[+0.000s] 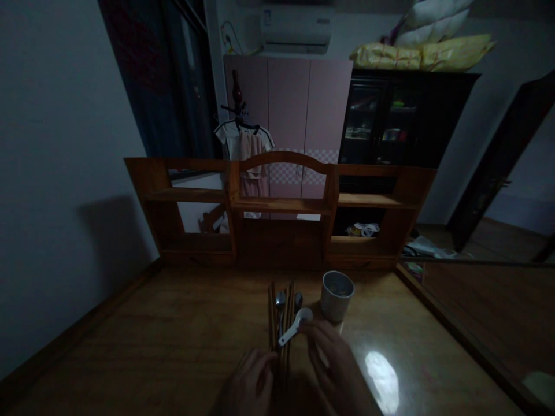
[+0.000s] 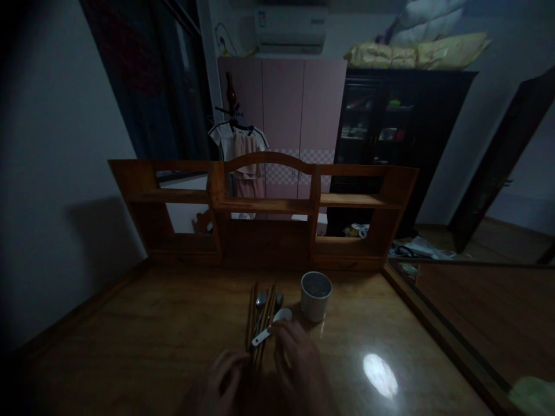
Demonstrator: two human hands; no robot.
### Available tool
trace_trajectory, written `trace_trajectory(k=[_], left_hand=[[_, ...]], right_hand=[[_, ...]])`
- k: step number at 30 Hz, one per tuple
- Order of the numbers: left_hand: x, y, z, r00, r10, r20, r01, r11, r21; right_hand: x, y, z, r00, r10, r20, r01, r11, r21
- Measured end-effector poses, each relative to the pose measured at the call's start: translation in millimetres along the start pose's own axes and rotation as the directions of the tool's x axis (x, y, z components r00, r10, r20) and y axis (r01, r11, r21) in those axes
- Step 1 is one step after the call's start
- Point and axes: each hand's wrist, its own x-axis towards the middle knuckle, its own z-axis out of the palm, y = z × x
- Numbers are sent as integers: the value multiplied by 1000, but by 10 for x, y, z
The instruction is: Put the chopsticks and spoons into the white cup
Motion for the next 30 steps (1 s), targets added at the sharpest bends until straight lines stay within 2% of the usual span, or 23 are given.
trace_trajectory(k=[2, 5, 12, 18, 24, 28, 30], left_hand=[[-8, 41, 27, 999, 52, -2, -52, 996, 72], [-8, 95, 49, 994, 108, -2, -106, 980, 166], [10, 114, 49, 992, 91, -82, -61, 949, 310], [12, 161, 186, 978, 181, -109, -117, 893, 435], [45, 200, 288, 984, 172, -42, -116, 808, 577], [75, 220, 312, 994, 112, -8, -82, 770, 632], [92, 244, 308, 997, 71, -5, -52, 780, 624]], right_hand=[[98, 1, 172, 992, -24, 123, 25, 1000, -2], [137, 63, 290, 985, 33, 169, -26, 999, -44], [-34, 221, 242, 985, 102, 137, -89, 991, -97], [-106, 295, 247, 990, 97, 100, -95, 995, -21], [-152, 339, 262, 997, 57, 43, -57, 998, 14], [-172, 358, 293, 999, 44, 13, -44, 999, 26], [-184, 381, 311, 999, 36, 7, -36, 999, 38]])
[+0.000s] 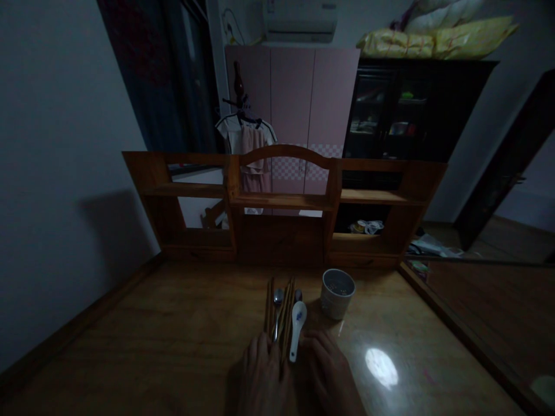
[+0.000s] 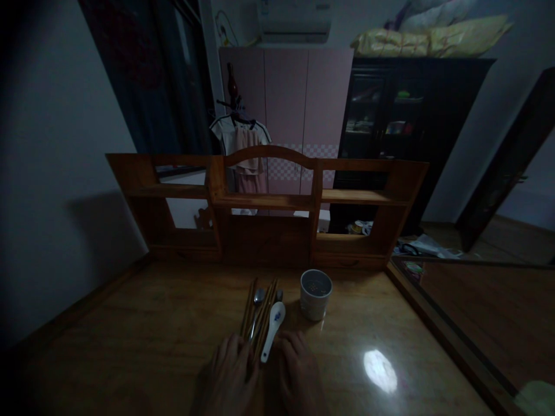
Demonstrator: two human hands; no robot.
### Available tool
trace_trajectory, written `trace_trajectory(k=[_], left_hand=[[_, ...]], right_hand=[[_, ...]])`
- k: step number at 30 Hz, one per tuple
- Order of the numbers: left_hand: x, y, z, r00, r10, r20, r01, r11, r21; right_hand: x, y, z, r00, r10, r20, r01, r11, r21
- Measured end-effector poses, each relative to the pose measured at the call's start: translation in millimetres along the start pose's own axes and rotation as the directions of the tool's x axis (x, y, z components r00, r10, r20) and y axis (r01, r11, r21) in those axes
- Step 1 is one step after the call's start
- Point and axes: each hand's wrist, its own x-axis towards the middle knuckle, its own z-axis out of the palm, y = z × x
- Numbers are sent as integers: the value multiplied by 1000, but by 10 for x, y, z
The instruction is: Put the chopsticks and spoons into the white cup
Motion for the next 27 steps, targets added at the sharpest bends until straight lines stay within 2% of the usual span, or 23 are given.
trace_trajectory(k=[4, 11, 19, 23, 27], left_hand=[[38, 16, -62, 998, -38, 40, 41, 997, -61], [53, 23, -105, 999, 7, 31, -6, 1000, -28], [39, -135, -104, 994, -3, 105, 28, 972, -234], [22, -220, -172, 991, 6, 137, 25, 974, -226], [8, -226, -117, 1000, 0, 30, 3, 995, -102]], right_hand=[[-22, 55, 20, 1000, -8, -3, 8, 1000, -4], [-36, 69, 12, 999, 26, -28, -27, 999, -28], [-56, 143, 50, 997, 4, -76, -6, 1000, -29], [-46, 87, 41, 999, -17, -39, 16, 1000, -24], [4, -53, 9, 987, -107, 119, 111, 993, -32]])
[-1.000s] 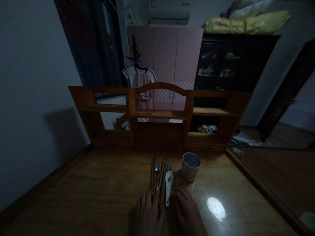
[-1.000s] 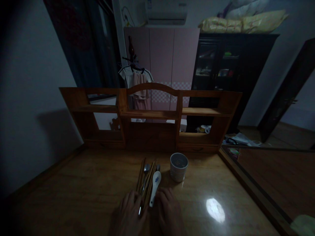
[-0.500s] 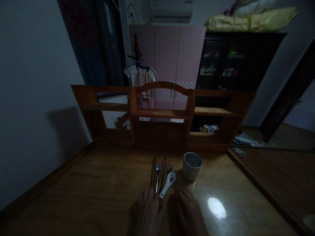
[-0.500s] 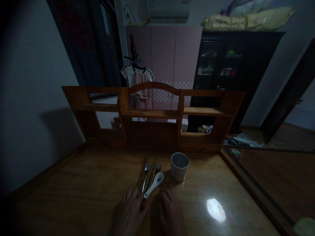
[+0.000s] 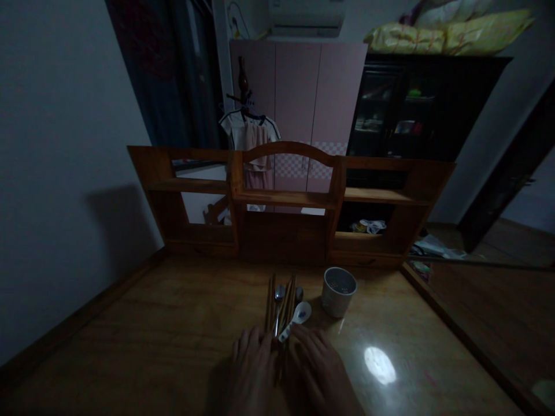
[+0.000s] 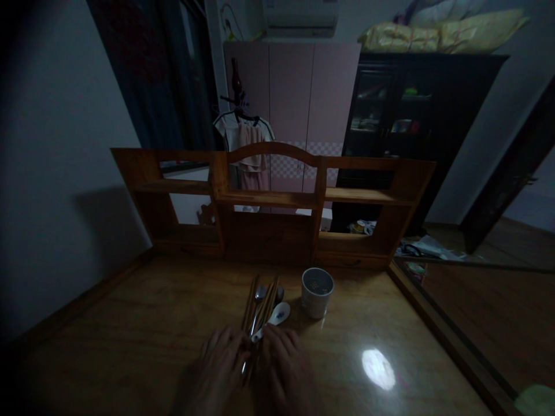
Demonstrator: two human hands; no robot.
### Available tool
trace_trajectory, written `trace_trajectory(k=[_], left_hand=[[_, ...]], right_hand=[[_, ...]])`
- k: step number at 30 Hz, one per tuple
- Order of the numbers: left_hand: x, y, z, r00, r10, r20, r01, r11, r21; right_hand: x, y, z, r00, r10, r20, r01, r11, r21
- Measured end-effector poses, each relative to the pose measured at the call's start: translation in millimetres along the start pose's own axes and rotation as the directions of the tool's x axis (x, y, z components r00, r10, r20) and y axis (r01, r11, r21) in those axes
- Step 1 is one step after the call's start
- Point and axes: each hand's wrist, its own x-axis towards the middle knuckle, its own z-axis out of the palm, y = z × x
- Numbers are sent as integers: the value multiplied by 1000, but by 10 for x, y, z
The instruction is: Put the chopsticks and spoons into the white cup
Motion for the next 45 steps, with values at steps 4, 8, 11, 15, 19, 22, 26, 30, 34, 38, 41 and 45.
trace_trajectory(k=[4, 8, 11, 15, 19, 22, 26, 30, 34, 38, 41, 45], left_hand=[[-23, 35, 91, 996, 20, -84, -13, 996, 83], [-8, 71, 85, 999, -10, -43, 14, 995, 99], [13, 62, 44, 999, 52, -6, -51, 992, 113], [-8, 38, 6, 981, 189, 39, -193, 965, 180], [-61, 55, -2, 986, 167, 25, -169, 963, 208], [-72, 93, -48, 986, 157, 53, -164, 972, 169], [-36, 159, -167, 981, 122, 153, -140, 984, 114], [-5, 175, -206, 976, 53, 211, -66, 996, 55], [22, 128, -171, 965, -173, 199, 218, 949, -228], [66, 86, -225, 916, -323, 239, 400, 787, -470], [78, 65, -285, 898, -379, 223, 436, 703, -562], [55, 51, -267, 881, -426, 207, 450, 617, -645]], right_hand=[[25, -59, -17, 995, 19, 98, -17, 1000, -21], [22, -41, -8, 987, 42, 153, -30, 996, -80], [28, -54, -19, 988, 41, 148, -24, 994, -110], [45, -110, -43, 993, 42, 107, -31, 995, -100], [55, -150, -35, 996, 77, 39, -72, 991, -110], [44, -163, -19, 995, 96, -19, -98, 989, -113], [33, -138, 9, 989, 130, -73, -136, 986, -100], [113, -110, 56, 973, 213, -93, -221, 971, -86], [283, -126, 137, 940, 342, -21, -342, 938, -50], [420, -140, 229, 927, 375, -1, -366, 906, -213], [495, -153, 272, 938, 345, -18, -338, 907, -250], [595, -155, 320, 932, 361, -36, -358, 898, -256]])
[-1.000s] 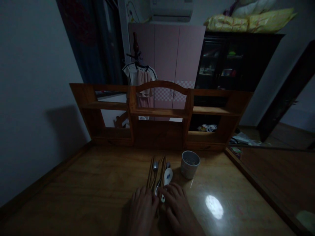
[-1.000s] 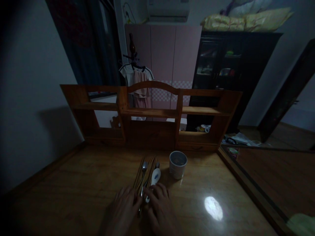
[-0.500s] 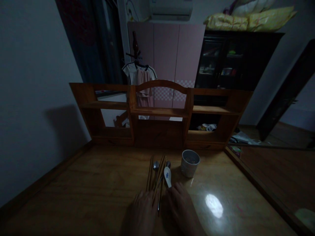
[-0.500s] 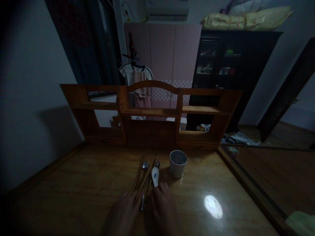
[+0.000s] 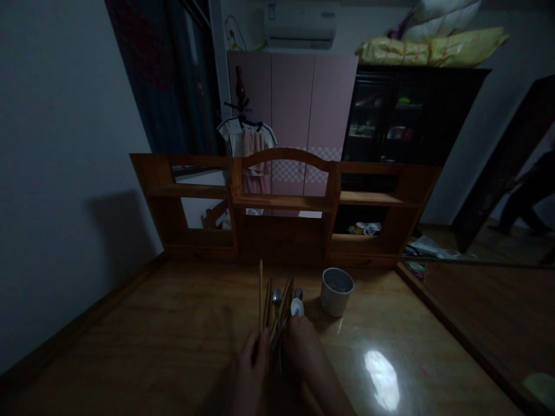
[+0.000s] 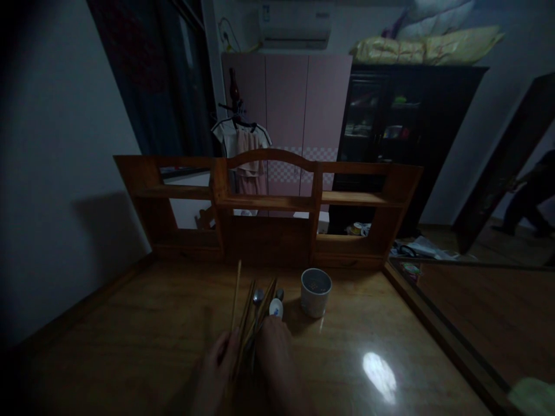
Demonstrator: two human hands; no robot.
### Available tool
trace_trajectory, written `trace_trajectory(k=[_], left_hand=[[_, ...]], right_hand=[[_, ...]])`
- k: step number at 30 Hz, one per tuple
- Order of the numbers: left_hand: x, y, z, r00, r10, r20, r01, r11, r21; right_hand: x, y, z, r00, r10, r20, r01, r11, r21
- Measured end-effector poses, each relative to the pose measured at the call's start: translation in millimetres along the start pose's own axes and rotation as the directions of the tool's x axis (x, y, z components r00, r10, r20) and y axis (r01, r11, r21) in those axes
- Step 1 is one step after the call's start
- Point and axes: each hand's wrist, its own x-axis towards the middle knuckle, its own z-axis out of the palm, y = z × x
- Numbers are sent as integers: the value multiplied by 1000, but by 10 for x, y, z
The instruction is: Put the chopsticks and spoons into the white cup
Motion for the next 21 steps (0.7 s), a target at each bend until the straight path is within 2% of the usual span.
trace_trajectory(k=[5, 7, 9, 11, 13, 16, 18, 21], left_hand=[[-19, -44, 1, 994, -20, 103, 56, 933, -356], [-24, -27, -38, 987, -14, 161, 83, 898, -431], [-29, 11, -76, 975, -1, 223, 115, 857, -502], [-39, 66, -89, 963, 50, 266, 102, 842, -530], [-56, 141, -62, 950, 123, 288, 47, 854, -518], [-92, 276, 46, 926, 201, 319, -30, 883, -468], [-118, 360, 149, 905, 225, 360, -43, 892, -451], [-145, 435, 326, 868, 248, 430, -47, 903, -427]], right_hand=[[20, -1, -45, 997, 71, -28, -70, 997, 32], [-30, -16, -157, 998, 64, -25, -62, 995, 82], [-112, -39, -314, 999, 21, -27, -15, 976, 217], [-213, -44, -475, 999, -33, -39, 46, 921, 386], [-314, 0, -599, 996, -70, -52, 86, 881, 465], [-443, 159, -691, 986, -119, -117, 158, 894, 419], [-516, 281, -720, 979, -137, -149, 184, 908, 377], [-618, 404, -787, 987, -123, -100, 153, 907, 392]])
